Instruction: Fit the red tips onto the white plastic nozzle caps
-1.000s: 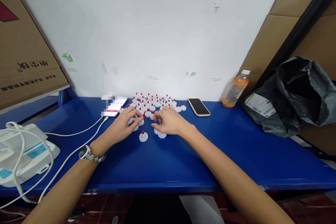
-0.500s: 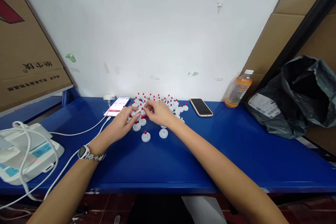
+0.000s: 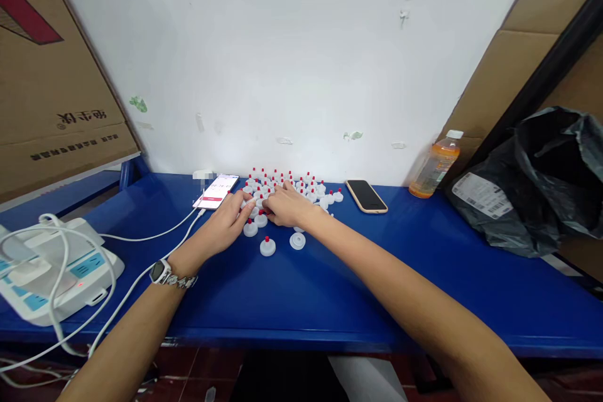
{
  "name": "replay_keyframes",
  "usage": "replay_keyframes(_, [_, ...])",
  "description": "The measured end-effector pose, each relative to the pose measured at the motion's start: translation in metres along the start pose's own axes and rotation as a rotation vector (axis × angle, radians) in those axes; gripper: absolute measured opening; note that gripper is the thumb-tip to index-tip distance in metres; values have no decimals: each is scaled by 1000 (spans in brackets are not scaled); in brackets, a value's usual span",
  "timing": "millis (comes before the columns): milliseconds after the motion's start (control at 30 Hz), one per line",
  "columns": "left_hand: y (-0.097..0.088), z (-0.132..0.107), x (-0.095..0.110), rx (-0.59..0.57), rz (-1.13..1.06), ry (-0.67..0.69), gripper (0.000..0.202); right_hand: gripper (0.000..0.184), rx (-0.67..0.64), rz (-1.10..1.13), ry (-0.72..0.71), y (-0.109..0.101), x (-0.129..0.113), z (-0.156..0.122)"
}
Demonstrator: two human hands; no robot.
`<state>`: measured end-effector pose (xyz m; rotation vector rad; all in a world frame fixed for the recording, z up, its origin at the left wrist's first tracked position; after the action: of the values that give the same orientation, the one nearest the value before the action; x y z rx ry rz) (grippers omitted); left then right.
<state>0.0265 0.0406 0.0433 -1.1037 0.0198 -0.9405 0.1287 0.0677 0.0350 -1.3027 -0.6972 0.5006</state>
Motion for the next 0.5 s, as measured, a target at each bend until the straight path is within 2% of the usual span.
replay_keyframes(133, [0, 0, 1, -9, -19, -17, 30, 17, 19, -22, 44, 0, 2, -5])
replay_keyframes(233, [0, 1, 5, -16, -35, -10, 29, 17, 99, 59, 80, -8, 5, -11])
replay_keyframes(367, [2, 1, 7, -33, -41, -7, 30, 10, 268, 365, 165, -20, 19, -22])
replay_keyframes(500, [5, 1, 8, -51, -46, -10, 32, 8, 339, 679, 212, -14, 29, -33])
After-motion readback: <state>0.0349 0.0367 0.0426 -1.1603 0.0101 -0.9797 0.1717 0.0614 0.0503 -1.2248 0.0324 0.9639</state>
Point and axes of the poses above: each hand's wrist, its own z-axis towards the middle knuckle, its own y-axis out of the palm, x = y × z, the point moved 8 cm from there along z, towards the middle knuckle
